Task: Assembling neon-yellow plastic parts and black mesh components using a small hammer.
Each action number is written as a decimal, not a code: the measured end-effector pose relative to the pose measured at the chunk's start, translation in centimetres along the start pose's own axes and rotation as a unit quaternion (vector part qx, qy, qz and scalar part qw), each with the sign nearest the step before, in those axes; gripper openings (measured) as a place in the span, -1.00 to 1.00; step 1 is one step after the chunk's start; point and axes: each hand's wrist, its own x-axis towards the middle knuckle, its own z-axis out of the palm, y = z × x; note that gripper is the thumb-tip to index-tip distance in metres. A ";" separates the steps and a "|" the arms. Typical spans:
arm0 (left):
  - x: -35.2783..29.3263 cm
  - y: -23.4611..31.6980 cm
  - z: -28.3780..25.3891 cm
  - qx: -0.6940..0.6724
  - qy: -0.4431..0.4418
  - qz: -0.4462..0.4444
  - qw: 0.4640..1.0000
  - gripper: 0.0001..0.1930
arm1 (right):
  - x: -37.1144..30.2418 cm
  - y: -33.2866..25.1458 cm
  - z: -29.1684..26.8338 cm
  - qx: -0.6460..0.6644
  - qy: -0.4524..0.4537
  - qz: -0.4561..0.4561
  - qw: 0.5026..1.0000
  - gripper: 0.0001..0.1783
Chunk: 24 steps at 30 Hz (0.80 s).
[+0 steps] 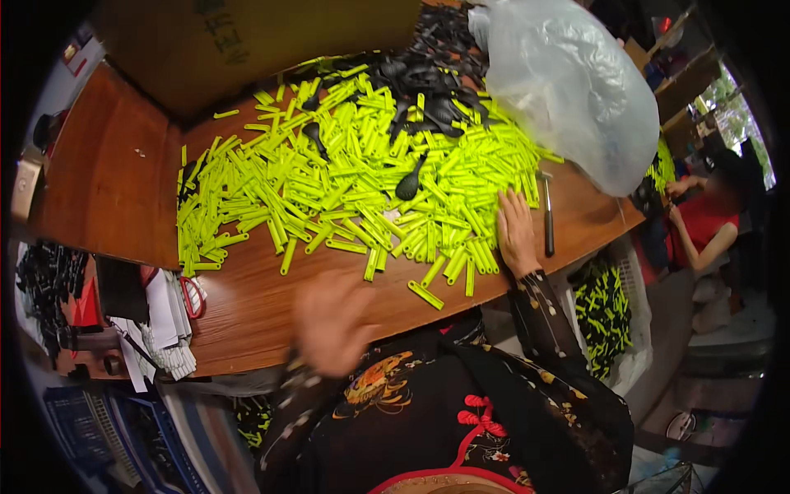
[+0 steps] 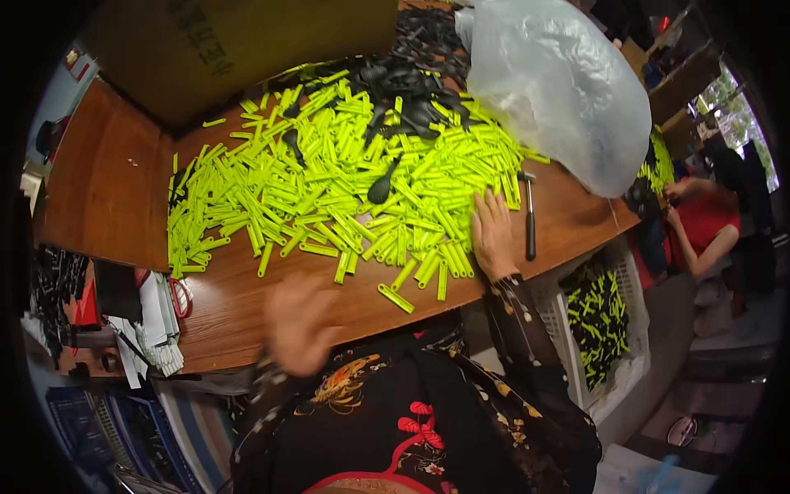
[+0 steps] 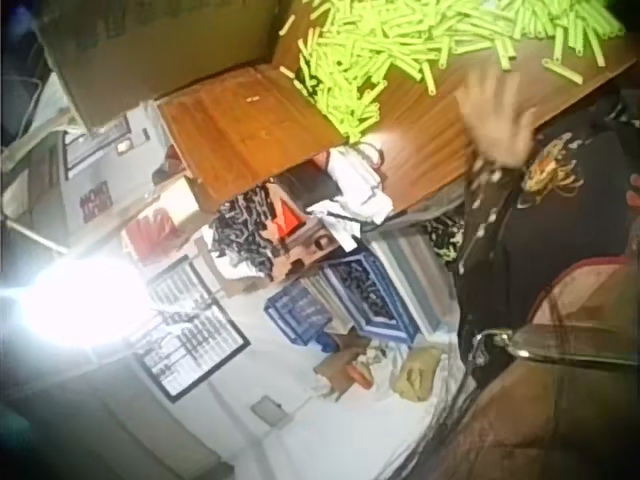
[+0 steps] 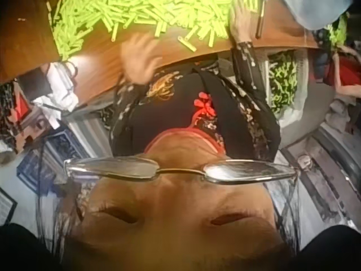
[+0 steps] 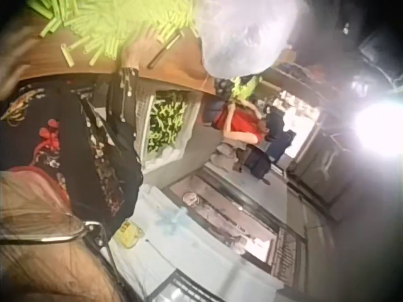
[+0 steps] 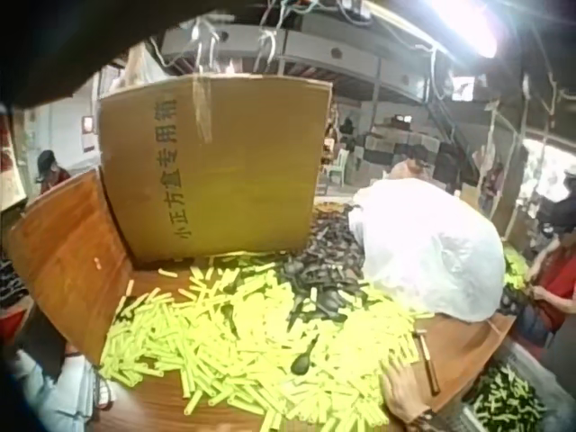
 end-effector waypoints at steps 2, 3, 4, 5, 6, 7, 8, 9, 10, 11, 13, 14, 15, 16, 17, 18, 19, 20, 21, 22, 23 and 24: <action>3.2 2.5 8.0 0.001 -0.114 0.081 0.990 -0.25 | 1.6 -0.2 2.4 0.041 0.040 0.034 0.998 -0.46; 4.2 2.8 11.6 0.015 -0.127 0.119 0.985 -0.23 | 2.7 -1.3 3.4 0.045 0.039 0.038 0.997 -0.46; 5.0 2.9 14.1 0.025 -0.140 0.157 0.977 -0.21 | 3.4 -2.3 4.0 0.022 0.035 0.036 0.998 -0.45; 5.9 3.3 15.3 0.018 -0.146 0.160 0.976 -0.21 | 3.4 -2.6 4.2 -0.007 0.031 0.037 0.999 -0.43; 6.8 3.6 15.7 0.019 -0.161 0.163 0.973 -0.20 | 3.5 -3.0 4.4 -0.006 0.030 0.041 0.999 -0.43; 7.5 3.8 16.1 0.021 -0.176 0.166 0.970 -0.20 | 3.7 -3.5 4.5 0.031 0.017 0.041 0.999 -0.43; 7.7 3.1 17.0 0.057 -0.164 0.189 0.967 -0.27 | 4.1 -4.1 4.7 0.071 0.004 0.037 0.997 -0.42; 8.4 2.4 17.0 0.057 -0.166 0.193 0.965 -0.27 | 4.2 -4.2 4.8 0.071 0.007 0.040 0.997 -0.42; 9.2 1.3 16.8 0.091 -0.147 0.174 0.969 -0.32 | 4.3 -4.4 4.7 0.102 0.012 0.036 0.994 -0.42; 10.1 -0.2 16.1 0.128 -0.129 0.152 0.972 -0.36 | 4.7 -5.0 4.9 0.137 0.016 0.029 0.990 -0.42; 12.1 -2.7 14.0 0.143 -0.117 0.173 0.967 -0.41 | 5.9 -5.9 4.4 0.189 0.002 0.028 0.982 -0.44; 13.3 -3.5 12.5 0.153 -0.102 0.198 0.963 -0.45 | 6.8 -6.0 3.6 0.213 0.004 0.016 0.977 -0.44; 15.0 -3.6 10.9 0.154 -0.099 0.201 0.962 -0.45 | 8.0 -5.7 2.2 0.231 0.010 0.003 0.973 -0.44; 16.3 -3.7 8.2 0.144 -0.100 0.213 0.961 -0.49 | 9.4 -6.4 1.0 0.213 0.070 -0.015 0.974 -0.51; 17.7 -4.1 5.5 0.134 -0.101 0.226 0.960 -0.52 | 11.0 -6.4 0.0 0.223 0.072 -0.020 0.972 -0.51; 19.4 -5.1 3.2 0.169 -0.071 0.240 0.953 -0.56 | 12.6 -5.8 -1.3 0.267 0.041 -0.064 0.961 -0.55; 21.1 -6.4 0.3 0.211 -0.043 0.251 0.944 -0.60 | 14.1 -6.4 -2.3 0.316 0.010 -0.110 0.942 -0.59; 23.4 -7.2 -2.1 0.249 -0.025 0.274 0.929 -0.66 | 15.2 -7.1 -4.4 0.250 0.022 -0.152 0.956 -0.64; 25.5 -8.0 -5.3 0.297 -0.012 0.291 0.909 -0.71 | 16.4 -7.9 -4.7 0.222 0.016 -0.201 0.954 -0.65; 27.7 -9.4 -9.0 0.347 -0.013 0.316 0.883 -0.74 | 17.8 -9.1 -4.5 0.216 -0.004 -0.267 0.939 -0.65; 30.3 -10.3 -11.8 0.388 -0.012 0.344 0.855 -0.76 | 19.0 -9.6 -4.5 0.199 -0.026 -0.327 0.924 -0.64; 32.7 -9.4 -14.9 0.433 -0.021 0.315 0.844 -0.78 | 20.3 -9.8 -3.6 0.118 -0.004 -0.427 0.896 -0.63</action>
